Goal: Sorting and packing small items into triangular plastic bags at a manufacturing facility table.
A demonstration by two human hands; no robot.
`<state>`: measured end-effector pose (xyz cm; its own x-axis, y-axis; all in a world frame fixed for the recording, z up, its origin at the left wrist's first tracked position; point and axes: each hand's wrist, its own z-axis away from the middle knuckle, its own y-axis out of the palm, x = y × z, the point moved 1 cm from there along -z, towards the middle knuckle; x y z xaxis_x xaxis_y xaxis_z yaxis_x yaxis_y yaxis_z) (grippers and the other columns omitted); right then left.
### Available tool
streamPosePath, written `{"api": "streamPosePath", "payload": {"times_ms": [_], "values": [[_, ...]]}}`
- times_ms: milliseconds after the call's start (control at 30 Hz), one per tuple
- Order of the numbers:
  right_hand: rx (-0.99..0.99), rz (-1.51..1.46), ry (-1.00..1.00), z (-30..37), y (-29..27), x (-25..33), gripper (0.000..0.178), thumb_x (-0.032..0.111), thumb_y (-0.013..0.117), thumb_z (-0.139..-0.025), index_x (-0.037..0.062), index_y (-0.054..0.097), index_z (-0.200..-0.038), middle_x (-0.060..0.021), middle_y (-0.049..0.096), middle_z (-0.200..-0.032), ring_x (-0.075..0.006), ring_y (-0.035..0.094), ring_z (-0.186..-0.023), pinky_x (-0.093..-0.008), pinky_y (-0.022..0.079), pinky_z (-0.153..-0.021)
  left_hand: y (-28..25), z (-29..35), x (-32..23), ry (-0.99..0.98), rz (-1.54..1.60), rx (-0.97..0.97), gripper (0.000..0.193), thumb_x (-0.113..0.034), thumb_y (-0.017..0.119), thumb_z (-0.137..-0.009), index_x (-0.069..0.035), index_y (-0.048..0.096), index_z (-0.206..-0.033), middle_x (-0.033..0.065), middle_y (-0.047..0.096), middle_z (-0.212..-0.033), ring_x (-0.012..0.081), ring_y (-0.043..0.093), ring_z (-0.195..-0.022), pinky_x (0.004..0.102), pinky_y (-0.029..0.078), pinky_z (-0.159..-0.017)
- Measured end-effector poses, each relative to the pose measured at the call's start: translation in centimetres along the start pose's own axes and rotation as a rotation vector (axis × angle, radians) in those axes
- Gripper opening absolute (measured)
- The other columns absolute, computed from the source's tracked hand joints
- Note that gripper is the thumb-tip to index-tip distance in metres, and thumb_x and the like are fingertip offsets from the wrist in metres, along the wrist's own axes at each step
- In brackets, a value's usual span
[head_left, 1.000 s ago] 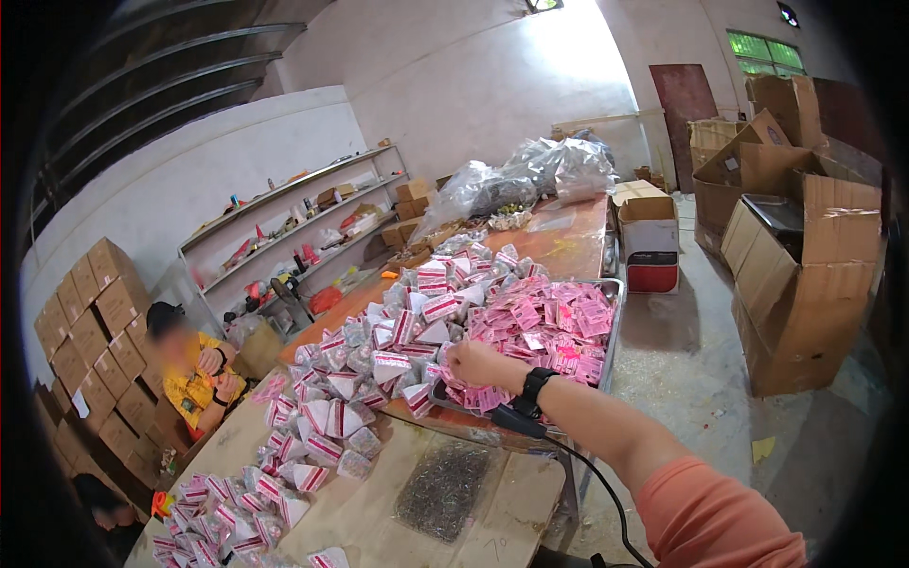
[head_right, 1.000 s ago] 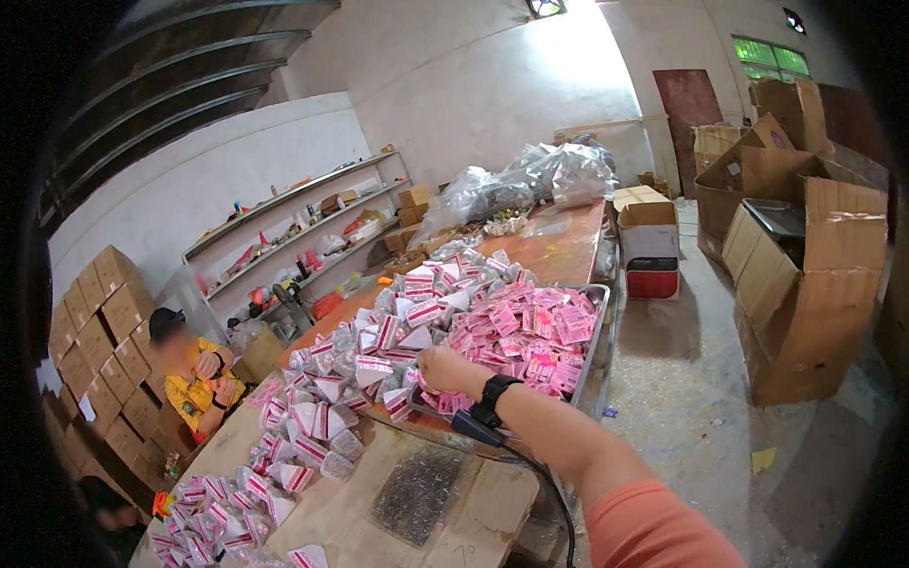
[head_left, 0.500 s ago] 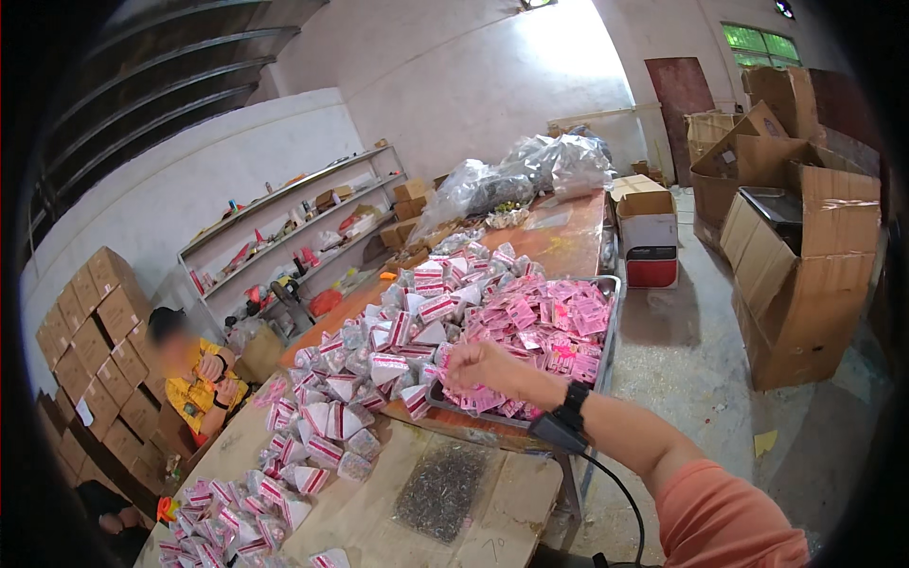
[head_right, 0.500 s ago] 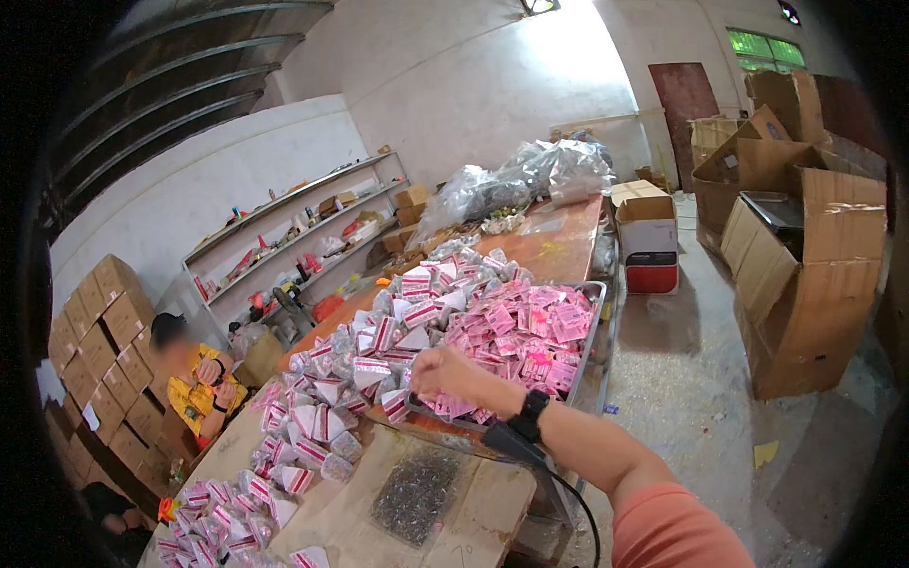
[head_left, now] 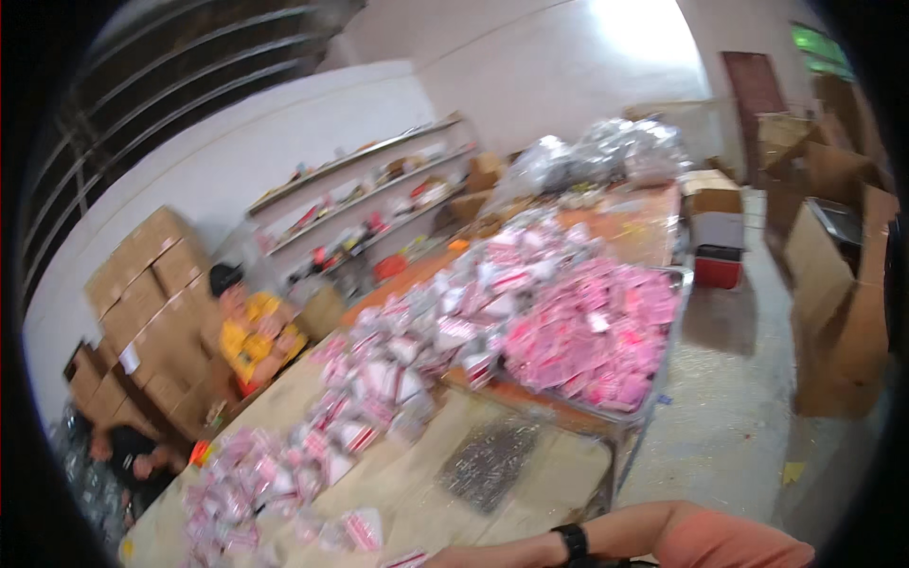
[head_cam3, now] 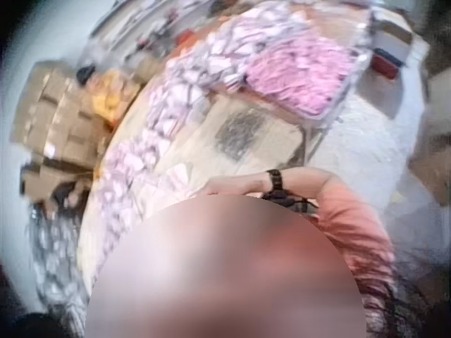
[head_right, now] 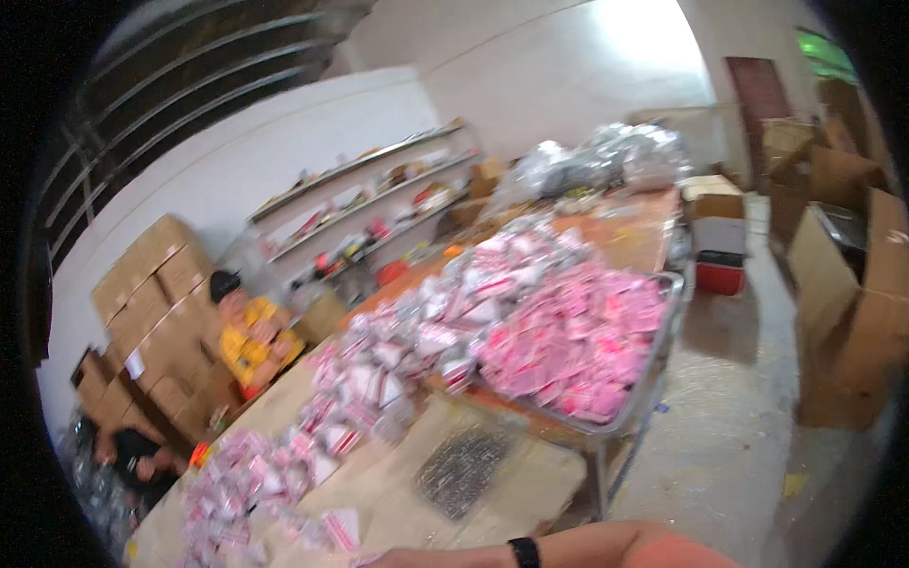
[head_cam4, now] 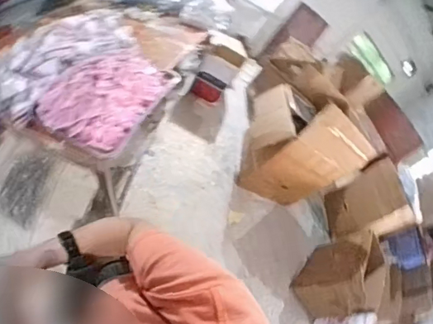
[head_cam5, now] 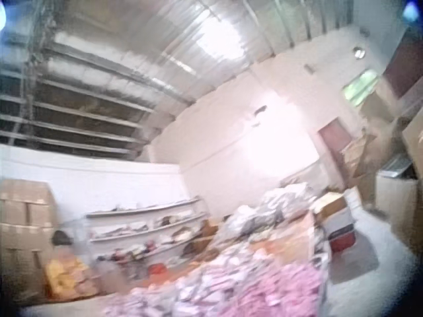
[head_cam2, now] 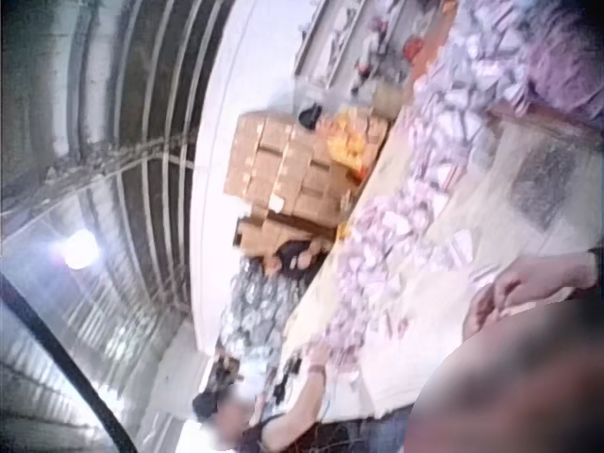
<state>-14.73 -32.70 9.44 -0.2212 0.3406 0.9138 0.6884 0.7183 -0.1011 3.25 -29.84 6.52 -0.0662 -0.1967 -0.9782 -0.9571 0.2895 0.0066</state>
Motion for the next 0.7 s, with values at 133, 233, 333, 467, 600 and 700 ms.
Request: {"api": "streamPosePath", "payload": {"times_ms": [133, 233, 333, 467, 600, 700], "values": [[0.003, 0.056, 0.111, -0.1, -0.3, -0.5, 0.01, 0.012, 0.053, -0.085, 0.0025, 0.055, -0.085, 0.0004, 0.053, -0.076, -0.006, 0.05, -0.076, -0.0203, 0.041, -0.064, 0.1, 0.2, 0.3, -0.173, 0.084, 0.005, 0.024, 0.002, 0.053, -0.079, 0.0, 0.052, -0.104, 0.005, 0.056, -0.091, 0.0119, 0.053, -0.081, 0.0238, 0.043, -0.074], [-0.063, -0.247, 0.158, -0.2, 0.1, -2.8, 0.008, 0.009, 0.054, -0.082, 0.0014, 0.057, -0.082, 0.0003, 0.056, -0.075, -0.0063, 0.051, -0.071, -0.0225, 0.044, -0.064, -0.5, 0.5, 1.2, -0.2, 0.099, -0.079, 0.011, 0.004, 0.052, -0.08, 0.001, 0.055, -0.089, 0.0042, 0.057, -0.081, 0.0114, 0.054, -0.073, 0.0227, 0.044, -0.069], [-0.066, -0.279, 0.192, -0.3, 0.4, -3.7, 0.008, 0.009, 0.053, -0.085, 0.0022, 0.057, -0.086, 0.0005, 0.056, -0.081, -0.006, 0.051, -0.077, -0.0212, 0.043, -0.071, -1.6, 0.6, 2.2, -0.108, 0.057, -0.1, 0.008, -0.003, 0.051, -0.083, 0.001, 0.055, -0.088, 0.0045, 0.057, -0.081, 0.0119, 0.054, -0.074, 0.0234, 0.044, -0.071], [-0.043, -0.113, 0.222, -0.9, 1.3, -4.2, 0.004, 0.005, 0.053, -0.084, 0.0009, 0.055, -0.085, -0.0011, 0.057, -0.089, -0.0079, 0.051, -0.086, -0.0222, 0.04, -0.079, -1.6, 0.7, 1.9, -0.084, 0.381, -0.096, 0.02, -0.008, 0.051, -0.085, 0.0, 0.05, -0.103, 0.0052, 0.055, -0.092, 0.0114, 0.052, -0.084, 0.0231, 0.043, -0.074], [-0.046, -0.12, 0.248, -1.3, 2.0, -4.1, 0.004, 0.004, 0.054, -0.084, 0.0009, 0.055, -0.085, -0.0016, 0.058, -0.089, -0.0085, 0.052, -0.086, -0.0228, 0.041, -0.079, -1.7, 1.3, 2.1, -0.048, 0.259, 0.002, 0.018, -0.009, 0.057, -0.083, -0.002, 0.051, -0.098, 0.0039, 0.056, -0.085, 0.0093, 0.052, -0.08, 0.021, 0.043, -0.07], [0.03, -0.159, 0.197, -1.7, 2.2, -3.7, 0.004, 0.003, 0.055, -0.082, 0.0004, 0.056, -0.085, -0.0026, 0.059, -0.089, -0.0089, 0.052, -0.086, -0.0234, 0.041, -0.078, -2.4, 2.2, 2.9, -0.191, 0.191, -0.087, 0.007, -0.007, 0.055, -0.084, -0.003, 0.053, -0.089, 0.0019, 0.055, -0.077, 0.0083, 0.052, -0.071, 0.0204, 0.043, -0.065]]}}
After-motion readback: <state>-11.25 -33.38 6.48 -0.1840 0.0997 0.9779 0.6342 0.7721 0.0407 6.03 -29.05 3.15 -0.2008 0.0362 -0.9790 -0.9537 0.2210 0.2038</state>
